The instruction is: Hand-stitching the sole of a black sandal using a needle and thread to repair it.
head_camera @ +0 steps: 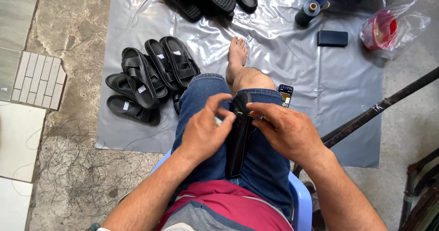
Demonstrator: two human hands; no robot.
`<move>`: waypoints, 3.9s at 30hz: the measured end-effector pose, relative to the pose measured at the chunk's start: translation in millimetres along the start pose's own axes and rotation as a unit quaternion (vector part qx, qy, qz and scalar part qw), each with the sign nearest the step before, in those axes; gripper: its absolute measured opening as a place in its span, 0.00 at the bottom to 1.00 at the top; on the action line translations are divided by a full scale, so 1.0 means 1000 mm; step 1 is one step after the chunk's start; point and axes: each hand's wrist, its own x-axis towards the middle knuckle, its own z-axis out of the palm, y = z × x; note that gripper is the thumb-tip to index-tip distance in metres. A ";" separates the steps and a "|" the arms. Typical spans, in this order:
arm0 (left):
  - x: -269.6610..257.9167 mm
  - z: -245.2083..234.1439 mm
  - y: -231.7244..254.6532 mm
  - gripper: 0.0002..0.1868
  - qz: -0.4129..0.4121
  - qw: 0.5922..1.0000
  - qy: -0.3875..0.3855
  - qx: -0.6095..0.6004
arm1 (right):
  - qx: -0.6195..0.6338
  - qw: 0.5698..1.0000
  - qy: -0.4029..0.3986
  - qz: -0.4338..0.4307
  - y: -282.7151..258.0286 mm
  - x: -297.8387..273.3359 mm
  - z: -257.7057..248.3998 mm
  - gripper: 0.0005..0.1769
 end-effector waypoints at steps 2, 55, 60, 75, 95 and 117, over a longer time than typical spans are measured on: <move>0.001 0.000 0.007 0.23 0.025 0.999 -0.024 0.010 | 0.000 1.000 -0.001 -0.003 -0.001 0.001 -0.002 0.21; 0.009 0.010 0.008 0.04 0.116 0.993 -0.008 0.002 | -0.052 0.978 0.196 0.056 0.006 -0.014 0.040 0.09; 0.008 0.010 0.008 0.03 0.114 0.993 -0.015 0.021 | -0.100 0.974 0.193 0.063 0.001 -0.012 0.040 0.08; -0.003 -0.010 -0.001 0.10 0.074 0.996 -0.040 0.041 | 0.224 0.968 0.064 0.093 -0.017 -0.034 0.030 0.05; -0.010 -0.034 -0.001 0.23 0.023 0.986 -0.144 -0.082 | 0.386 0.921 0.014 -0.048 -0.013 -0.051 0.041 0.03; 0.002 -0.015 -0.034 0.22 -0.191 0.953 -0.226 -0.065 | 0.744 0.638 0.133 0.146 0.006 -0.017 0.071 0.09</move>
